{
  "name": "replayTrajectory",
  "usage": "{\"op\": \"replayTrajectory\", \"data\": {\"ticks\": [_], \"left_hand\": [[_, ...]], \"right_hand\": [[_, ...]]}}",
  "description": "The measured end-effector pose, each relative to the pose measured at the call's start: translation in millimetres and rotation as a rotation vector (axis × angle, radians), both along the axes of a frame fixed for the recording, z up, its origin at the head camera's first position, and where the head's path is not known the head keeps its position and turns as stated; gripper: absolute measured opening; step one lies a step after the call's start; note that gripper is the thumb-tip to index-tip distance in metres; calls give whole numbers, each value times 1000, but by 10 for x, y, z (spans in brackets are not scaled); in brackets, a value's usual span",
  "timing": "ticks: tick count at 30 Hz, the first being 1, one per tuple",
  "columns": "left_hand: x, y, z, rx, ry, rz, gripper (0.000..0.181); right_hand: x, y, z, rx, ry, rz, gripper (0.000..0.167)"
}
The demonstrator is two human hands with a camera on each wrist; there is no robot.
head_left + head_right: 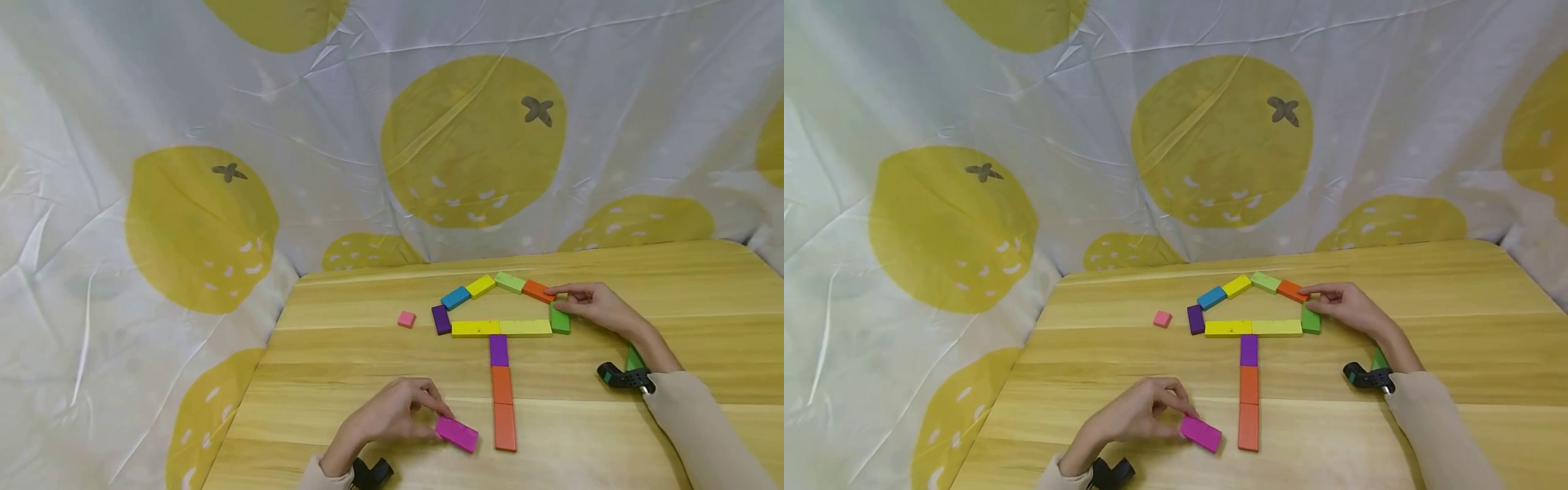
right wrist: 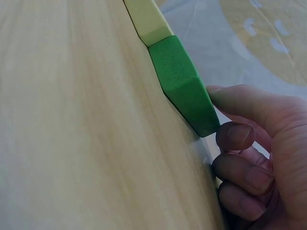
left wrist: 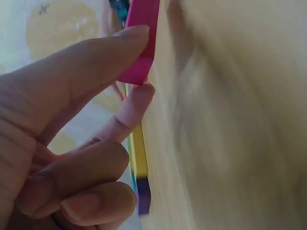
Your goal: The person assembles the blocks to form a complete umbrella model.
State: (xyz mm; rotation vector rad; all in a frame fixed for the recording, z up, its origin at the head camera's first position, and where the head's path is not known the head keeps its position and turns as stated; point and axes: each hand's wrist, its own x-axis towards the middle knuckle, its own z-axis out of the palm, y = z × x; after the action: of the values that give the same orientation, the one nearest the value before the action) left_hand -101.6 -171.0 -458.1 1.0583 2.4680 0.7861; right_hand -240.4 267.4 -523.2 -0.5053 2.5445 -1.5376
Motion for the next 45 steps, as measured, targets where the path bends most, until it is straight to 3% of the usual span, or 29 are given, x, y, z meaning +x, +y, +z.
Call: {"op": "replayTrajectory", "data": {"ticks": [4,8,16,23,32,45], "left_hand": [[134,197,16,-7,18,-128,26],[236,336,-1,-57,83,-178,25],[319,400,-75,-111,213,-87,25],[317,436,-70,-148,126,-70,28],[255,372,-69,-127,142,-74,24],[248,375,-132,-68,130,-77,25]], "right_hand": [[-1,-17,12,-5,-6,-1,41],[0,-30,26,-9,-15,-6,42],[-6,-32,29,-16,-26,-3,41],[5,-26,20,-17,-35,-14,41],[15,-21,27,-14,-46,-18,41],[-17,-7,6,-27,-44,-5,41]]}}
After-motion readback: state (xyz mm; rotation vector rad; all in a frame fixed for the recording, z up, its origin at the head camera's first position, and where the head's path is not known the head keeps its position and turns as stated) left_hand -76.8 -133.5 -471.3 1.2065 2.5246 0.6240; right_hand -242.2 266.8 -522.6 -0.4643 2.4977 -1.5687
